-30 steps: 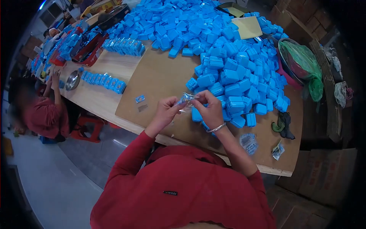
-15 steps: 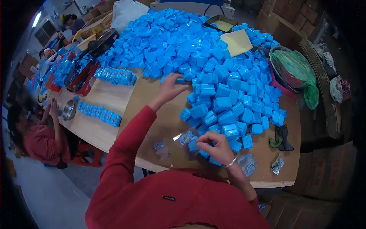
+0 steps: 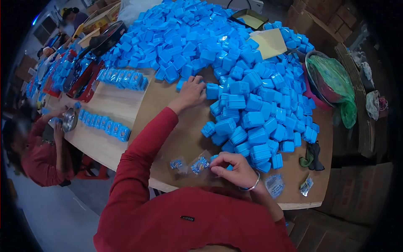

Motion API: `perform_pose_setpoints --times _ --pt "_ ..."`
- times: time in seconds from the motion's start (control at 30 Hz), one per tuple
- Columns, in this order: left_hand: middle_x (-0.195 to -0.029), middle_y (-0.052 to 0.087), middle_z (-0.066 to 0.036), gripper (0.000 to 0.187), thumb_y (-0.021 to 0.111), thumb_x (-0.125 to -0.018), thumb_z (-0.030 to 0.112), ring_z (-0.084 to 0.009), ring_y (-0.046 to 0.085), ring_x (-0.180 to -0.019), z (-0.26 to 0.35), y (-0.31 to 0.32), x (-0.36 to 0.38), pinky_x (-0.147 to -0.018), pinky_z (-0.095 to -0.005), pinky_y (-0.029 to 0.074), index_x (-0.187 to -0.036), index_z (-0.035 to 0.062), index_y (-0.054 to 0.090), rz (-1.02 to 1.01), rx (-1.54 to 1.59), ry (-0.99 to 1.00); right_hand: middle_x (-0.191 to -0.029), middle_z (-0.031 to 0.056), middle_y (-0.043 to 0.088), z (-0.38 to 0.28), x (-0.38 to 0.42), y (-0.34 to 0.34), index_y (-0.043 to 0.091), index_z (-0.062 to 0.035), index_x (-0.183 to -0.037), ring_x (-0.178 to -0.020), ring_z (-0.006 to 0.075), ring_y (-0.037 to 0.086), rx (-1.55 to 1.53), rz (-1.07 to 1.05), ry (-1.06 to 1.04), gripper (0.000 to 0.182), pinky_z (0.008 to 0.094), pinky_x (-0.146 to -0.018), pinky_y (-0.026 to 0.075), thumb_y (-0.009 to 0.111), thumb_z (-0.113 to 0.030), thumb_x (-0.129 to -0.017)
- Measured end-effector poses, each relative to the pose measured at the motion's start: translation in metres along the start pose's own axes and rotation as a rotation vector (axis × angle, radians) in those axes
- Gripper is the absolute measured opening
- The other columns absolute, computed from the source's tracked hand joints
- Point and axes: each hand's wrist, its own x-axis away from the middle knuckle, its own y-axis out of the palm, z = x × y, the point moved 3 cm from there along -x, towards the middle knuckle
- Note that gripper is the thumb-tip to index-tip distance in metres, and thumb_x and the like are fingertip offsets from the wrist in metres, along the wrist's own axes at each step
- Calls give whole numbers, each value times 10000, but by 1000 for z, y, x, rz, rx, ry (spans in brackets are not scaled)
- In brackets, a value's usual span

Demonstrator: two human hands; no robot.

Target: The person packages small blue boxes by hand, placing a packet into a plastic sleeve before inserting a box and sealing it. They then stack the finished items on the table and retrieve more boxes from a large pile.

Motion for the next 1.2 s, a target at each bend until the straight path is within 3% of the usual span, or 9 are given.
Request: perform_pose_setpoints --times 0.3,0.4,0.53,0.63,0.73,0.83,1.03,1.13,1.2 --pt "-1150 533 -124 524 694 -630 221 -310 467 -1097 37 -19 4 -834 -445 406 -1103 87 513 151 34 180 -789 3 573 7 9 -4 625 -22 -823 -699 56 529 150 144 -86 96 207 -623 421 678 -93 -787" --pt "-1094 550 -136 527 715 -625 190 -330 492 -1067 38 -9 5 -814 -429 427 -1086 86 484 -32 58 59 -773 -9 575 5 14 -8 610 -20 -805 -684 52 509 194 165 -198 102 206 -603 403 680 -93 -795" --pt "-939 576 -169 467 699 -654 151 -363 589 -857 59 -49 73 -696 -423 480 -1068 87 493 169 443 -321 -809 -3 624 14 28 -17 606 -29 -867 -743 51 571 -141 351 -61 70 202 -671 462 656 -66 -834" --pt "-952 573 -181 451 702 -646 176 -369 581 -866 71 -72 134 -718 -455 485 -1055 106 523 39 193 -384 -789 -9 620 19 24 -19 604 -27 -887 -734 36 558 -251 410 -71 72 185 -643 452 642 -81 -855" --pt "-986 576 -171 529 709 -629 186 -364 578 -893 86 -66 162 -771 -451 479 -1123 100 541 -314 -32 -362 -796 -21 618 27 7 -10 610 -27 -881 -731 31 551 -311 415 -126 82 186 -630 444 653 -92 -853" --pt "-1045 579 -149 656 737 -613 216 -326 578 -945 101 -84 165 -836 -428 462 -1212 67 515 -47 -89 -79 -782 -27 609 32 -3 -1 616 -29 -879 -706 26 531 -313 417 -181 90 182 -619 428 658 -104 -852" --pt "-1049 609 -92 408 697 -764 116 -129 578 -933 152 -116 181 -799 -273 464 -1131 7 555 -80 1645 -536 -741 -27 595 43 3 10 629 -29 -865 -636 40 477 -160 513 -268 127 197 -585 403 687 -135 -826" --pt "-862 639 -53 150 656 -802 50 -84 585 -794 150 -99 193 -701 -225 467 -939 0 620 -14 1430 -516 -702 -11 582 27 11 13 651 -19 -859 -631 48 475 198 455 -326 173 208 -576 403 706 -175 -806" --pt "-765 624 -30 85 669 -795 59 -83 578 -720 160 -108 198 -653 -224 460 -846 5 626 -67 1189 -427 -675 -1 572 28 15 9 663 -10 -859 -626 48 477 208 277 -135 202 214 -567 403 712 -197 -800"
